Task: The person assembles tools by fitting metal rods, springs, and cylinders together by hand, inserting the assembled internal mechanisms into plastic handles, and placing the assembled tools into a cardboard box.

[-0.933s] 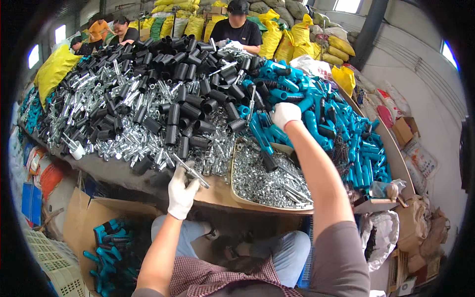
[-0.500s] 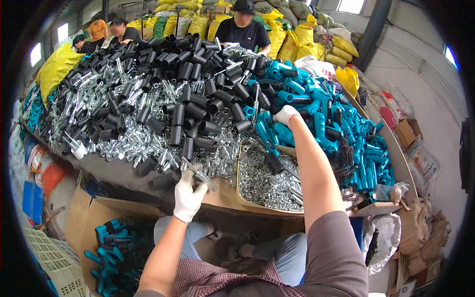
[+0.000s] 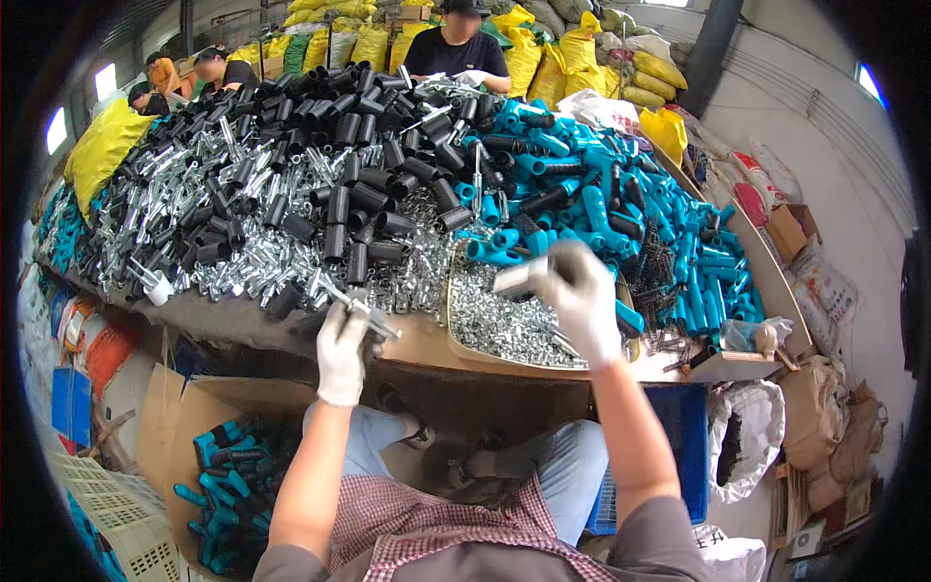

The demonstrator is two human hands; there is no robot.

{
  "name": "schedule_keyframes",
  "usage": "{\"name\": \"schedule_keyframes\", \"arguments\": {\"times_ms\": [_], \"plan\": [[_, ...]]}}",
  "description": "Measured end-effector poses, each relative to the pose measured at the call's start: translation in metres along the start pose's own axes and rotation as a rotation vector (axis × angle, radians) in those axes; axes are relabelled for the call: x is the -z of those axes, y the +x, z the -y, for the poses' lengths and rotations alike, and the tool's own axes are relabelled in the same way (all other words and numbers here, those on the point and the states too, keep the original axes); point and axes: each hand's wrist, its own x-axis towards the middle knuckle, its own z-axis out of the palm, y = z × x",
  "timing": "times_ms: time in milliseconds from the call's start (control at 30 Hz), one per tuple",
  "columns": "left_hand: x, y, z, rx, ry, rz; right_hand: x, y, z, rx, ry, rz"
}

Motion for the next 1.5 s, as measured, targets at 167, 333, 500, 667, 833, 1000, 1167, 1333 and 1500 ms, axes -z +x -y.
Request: {"name": "schedule_keyframes", "arguments": {"times_ms": [167,333,500,667,833,1000,1167,1333,1500], "plan": [[-0.022,-0.090,-0.022,-0.015,-0.081,0.223,-0.036,-0.147,-0.003,-0.013,-0.200,0.332],[-0.019,-0.120,-0.005,-0.425,0.616,0.663,-0.058,-0.187,-0.003,-0.029,-0.246,0.340],[-0.024,-0.138,-0.021,-0.296,0.943,0.680,-0.041,-0.172,0.003,-0.288,-0.086,0.438],[-0.020,-0.143,-0.009,-0.258,0.909,0.549,-0.025,-0.125,0.009,-0.031,0.165,0.648],[-0.019,-0.151,-0.024,-0.202,0.688,0.502,-0.027,-0.025,-0.042,0.310,-0.762,0.031],[-0.009,-0.157,-0.025,-0.241,0.586,0.430,-0.020,-0.007,-0.059,0.380,-0.782,0.004],[0.009,-0.142,-0.027,-0.473,0.740,0.352,0.001,-0.038,-0.054,0.348,-0.542,-0.241],[-0.006,-0.134,-0.033,-0.222,0.402,0.195,0.016,-0.050,-0.063,-0.025,-0.275,-0.250],[-0.017,-0.135,-0.035,-0.074,0.280,0.166,0.026,0.000,-0.066,-0.179,0.128,-0.213]]}}
